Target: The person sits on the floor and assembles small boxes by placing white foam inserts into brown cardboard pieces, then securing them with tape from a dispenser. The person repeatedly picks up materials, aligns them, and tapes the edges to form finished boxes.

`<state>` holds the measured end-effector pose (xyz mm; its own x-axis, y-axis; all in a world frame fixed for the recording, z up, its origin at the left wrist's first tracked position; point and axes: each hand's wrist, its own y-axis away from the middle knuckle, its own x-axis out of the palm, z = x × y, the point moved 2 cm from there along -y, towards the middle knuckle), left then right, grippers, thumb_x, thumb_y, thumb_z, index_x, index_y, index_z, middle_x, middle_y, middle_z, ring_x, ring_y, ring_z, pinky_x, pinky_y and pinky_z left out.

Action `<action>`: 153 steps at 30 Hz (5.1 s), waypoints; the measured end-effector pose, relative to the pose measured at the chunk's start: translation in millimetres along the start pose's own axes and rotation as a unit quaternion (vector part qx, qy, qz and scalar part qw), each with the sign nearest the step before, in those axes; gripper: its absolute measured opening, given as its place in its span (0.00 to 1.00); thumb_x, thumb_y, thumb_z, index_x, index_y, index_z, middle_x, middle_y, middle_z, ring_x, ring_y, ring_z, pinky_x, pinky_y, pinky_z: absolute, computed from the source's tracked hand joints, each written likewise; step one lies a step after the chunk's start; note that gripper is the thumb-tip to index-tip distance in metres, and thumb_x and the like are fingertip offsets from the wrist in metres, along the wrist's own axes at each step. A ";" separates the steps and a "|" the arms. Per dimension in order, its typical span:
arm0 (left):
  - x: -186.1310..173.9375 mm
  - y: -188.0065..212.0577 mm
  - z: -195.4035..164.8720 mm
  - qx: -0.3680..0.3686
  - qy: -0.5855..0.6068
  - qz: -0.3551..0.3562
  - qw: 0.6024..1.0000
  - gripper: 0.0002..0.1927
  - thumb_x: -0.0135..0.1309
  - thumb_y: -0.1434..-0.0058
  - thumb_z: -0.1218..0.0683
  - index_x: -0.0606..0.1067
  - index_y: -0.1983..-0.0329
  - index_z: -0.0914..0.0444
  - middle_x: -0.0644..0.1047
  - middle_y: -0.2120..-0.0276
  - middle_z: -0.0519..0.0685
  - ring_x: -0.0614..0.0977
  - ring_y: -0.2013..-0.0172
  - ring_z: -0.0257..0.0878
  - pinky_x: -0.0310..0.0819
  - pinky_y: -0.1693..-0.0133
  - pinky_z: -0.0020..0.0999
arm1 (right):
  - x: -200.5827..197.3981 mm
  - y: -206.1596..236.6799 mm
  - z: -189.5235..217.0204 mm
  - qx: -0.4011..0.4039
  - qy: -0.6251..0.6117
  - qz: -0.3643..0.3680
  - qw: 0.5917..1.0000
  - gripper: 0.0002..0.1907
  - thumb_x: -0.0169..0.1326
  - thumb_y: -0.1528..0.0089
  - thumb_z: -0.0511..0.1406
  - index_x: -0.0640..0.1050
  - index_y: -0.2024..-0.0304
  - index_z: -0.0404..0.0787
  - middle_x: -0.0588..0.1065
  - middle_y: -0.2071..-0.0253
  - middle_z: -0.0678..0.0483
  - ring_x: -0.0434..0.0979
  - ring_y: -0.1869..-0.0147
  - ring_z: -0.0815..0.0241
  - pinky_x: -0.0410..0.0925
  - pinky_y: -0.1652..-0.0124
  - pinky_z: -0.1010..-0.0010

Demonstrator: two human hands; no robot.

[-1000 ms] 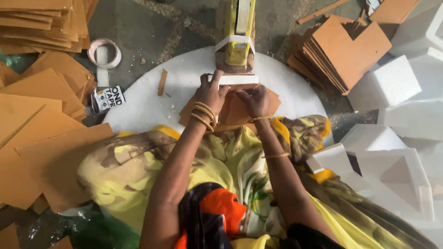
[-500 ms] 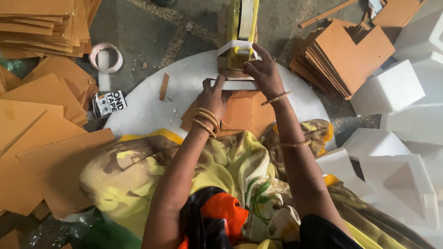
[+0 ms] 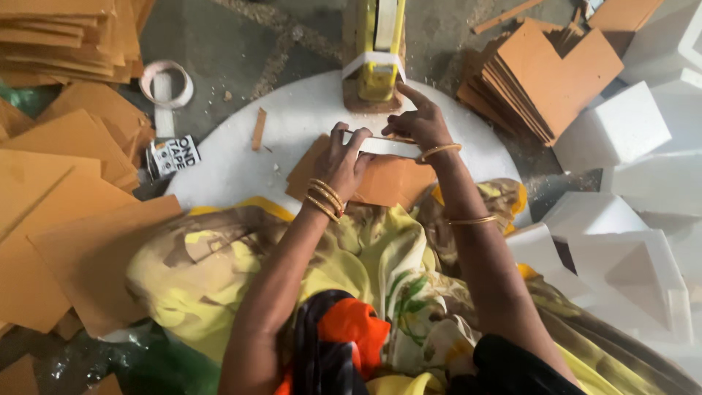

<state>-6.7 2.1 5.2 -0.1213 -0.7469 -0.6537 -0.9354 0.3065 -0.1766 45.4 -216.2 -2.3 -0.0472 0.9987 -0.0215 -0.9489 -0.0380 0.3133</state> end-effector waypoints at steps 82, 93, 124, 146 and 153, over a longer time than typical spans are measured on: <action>-5.4 -45.9 29.4 -0.103 0.052 0.030 0.993 0.24 0.72 0.49 0.50 0.74 0.52 0.56 0.75 0.55 0.54 0.80 0.54 0.55 0.77 0.54 0.47 | 51.3 40.0 -69.8 0.028 -0.135 -0.112 0.984 0.13 0.62 0.36 0.38 0.79 0.61 0.32 0.78 0.71 0.53 0.75 0.73 0.66 0.71 0.71 0.76; -7.8 -44.3 30.7 -0.082 0.049 0.030 0.995 0.23 0.69 0.47 0.53 0.73 0.50 0.54 0.74 0.54 0.54 0.81 0.55 0.56 0.78 0.54 0.46 | 32.8 32.9 -61.5 0.048 0.363 -0.160 0.917 0.30 0.70 0.46 0.55 0.82 0.69 0.32 0.78 0.75 0.47 0.77 0.73 0.54 0.70 0.68 0.62; -25.2 4.8 -5.6 0.083 0.072 -0.027 0.994 0.21 0.65 0.46 0.59 0.74 0.50 0.57 0.72 0.56 0.54 0.80 0.55 0.56 0.77 0.55 0.48 | 16.9 17.9 -4.3 -0.014 -0.084 0.023 0.996 0.42 0.53 0.37 0.20 0.57 0.21 0.38 0.79 0.62 0.42 0.83 0.60 0.58 0.77 0.56 0.68; -36.1 37.8 -18.9 0.153 0.050 -0.065 0.985 0.26 0.60 0.49 0.67 0.73 0.46 0.60 0.74 0.48 0.55 0.77 0.43 0.56 0.68 0.33 0.50 | 20.0 52.4 -31.7 0.036 -0.118 -0.089 0.988 0.37 0.62 0.36 0.44 0.70 0.30 0.31 0.76 0.42 0.48 0.77 0.39 0.59 0.71 0.43 0.67; -55.8 15.9 -9.7 -0.037 0.177 -0.114 0.977 0.20 0.67 0.39 0.54 0.72 0.47 0.62 0.75 0.52 0.54 0.80 0.51 0.51 0.77 0.50 0.45 | 13.2 104.3 3.4 -0.084 -0.010 0.034 0.996 0.30 0.61 0.38 0.39 0.70 0.36 0.36 0.76 0.42 0.52 0.73 0.38 0.55 0.66 0.39 0.64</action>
<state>-18.0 42.9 46.0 -0.0022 -0.9523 -0.3052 -0.9714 0.0745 -0.2254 -53.1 -206.8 33.4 -0.1074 0.9941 0.0144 -0.9827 -0.1083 0.1505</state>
